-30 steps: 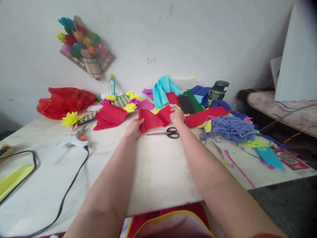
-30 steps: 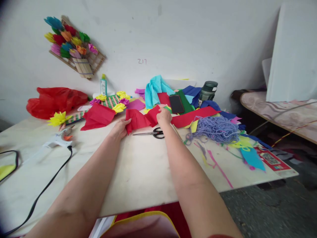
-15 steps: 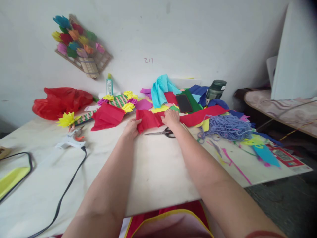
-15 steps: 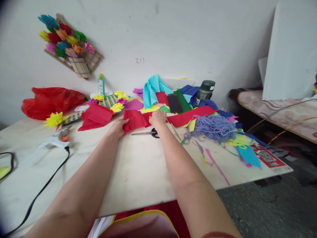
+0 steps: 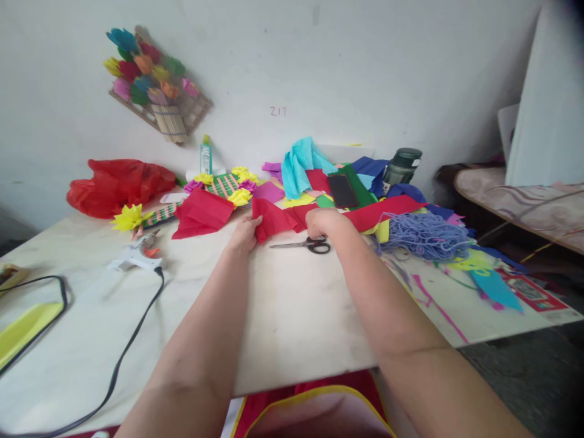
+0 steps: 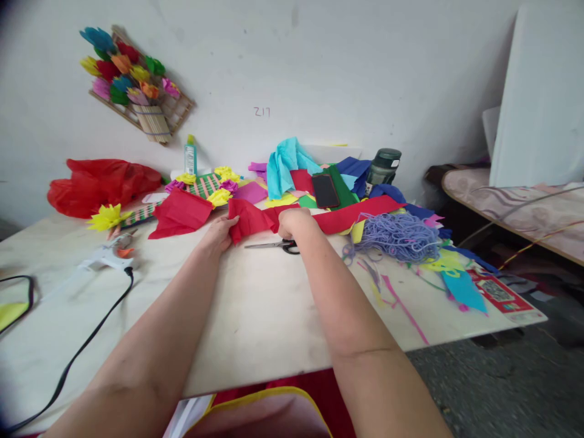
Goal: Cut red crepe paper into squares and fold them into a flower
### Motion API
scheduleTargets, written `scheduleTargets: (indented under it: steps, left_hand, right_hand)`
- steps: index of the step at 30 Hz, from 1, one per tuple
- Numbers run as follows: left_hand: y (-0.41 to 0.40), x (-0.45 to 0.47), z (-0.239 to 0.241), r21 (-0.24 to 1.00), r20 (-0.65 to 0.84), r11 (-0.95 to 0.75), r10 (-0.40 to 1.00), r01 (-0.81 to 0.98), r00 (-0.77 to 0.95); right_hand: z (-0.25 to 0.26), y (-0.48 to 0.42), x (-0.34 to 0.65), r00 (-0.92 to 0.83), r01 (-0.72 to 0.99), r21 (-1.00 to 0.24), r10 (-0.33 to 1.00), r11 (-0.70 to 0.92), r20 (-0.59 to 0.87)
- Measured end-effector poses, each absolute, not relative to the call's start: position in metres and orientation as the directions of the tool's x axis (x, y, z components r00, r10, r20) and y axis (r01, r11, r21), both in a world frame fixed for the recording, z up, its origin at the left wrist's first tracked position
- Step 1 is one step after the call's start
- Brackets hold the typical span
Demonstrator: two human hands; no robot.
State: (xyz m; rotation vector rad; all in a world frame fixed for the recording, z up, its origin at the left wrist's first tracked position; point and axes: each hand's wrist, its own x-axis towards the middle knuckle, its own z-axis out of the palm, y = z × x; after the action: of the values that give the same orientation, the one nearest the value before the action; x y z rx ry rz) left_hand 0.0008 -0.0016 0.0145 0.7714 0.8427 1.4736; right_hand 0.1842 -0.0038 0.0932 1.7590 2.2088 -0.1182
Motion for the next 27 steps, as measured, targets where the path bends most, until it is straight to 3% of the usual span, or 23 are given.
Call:
scheduleTargets:
  steps: [7,10,13,20,27]
  left_hand:
    - [0.002,-0.003,0.009,0.836,0.041,-0.071,0.997,-0.544,-0.066]
    - [0.002,-0.003,0.009,0.818,0.030,-0.076,0.996,-0.570,-0.089]
    - [0.003,-0.004,0.008,0.803,0.037,-0.080,0.996,-0.590,-0.085]
    - [0.003,-0.003,0.009,0.810,0.025,-0.073,0.996,-0.581,-0.090]
    - [0.002,-0.001,0.012,0.772,0.007,-0.097,0.989,-0.628,-0.145]
  right_hand:
    - [0.081,-0.013,0.179,-0.297,0.926,0.166,0.925,0.340,-0.238]
    - [0.085,-0.021,0.179,-0.345,0.923,0.103,0.917,0.370,-0.202]
    - [0.090,-0.033,0.180,-0.331,0.935,0.027,0.896,0.354,-0.297]
    - [0.087,-0.052,0.185,-0.344,0.927,0.075,0.914,0.367,-0.216]
    - [0.094,-0.056,0.186,-0.394,0.913,0.013,0.891,0.407,-0.227]
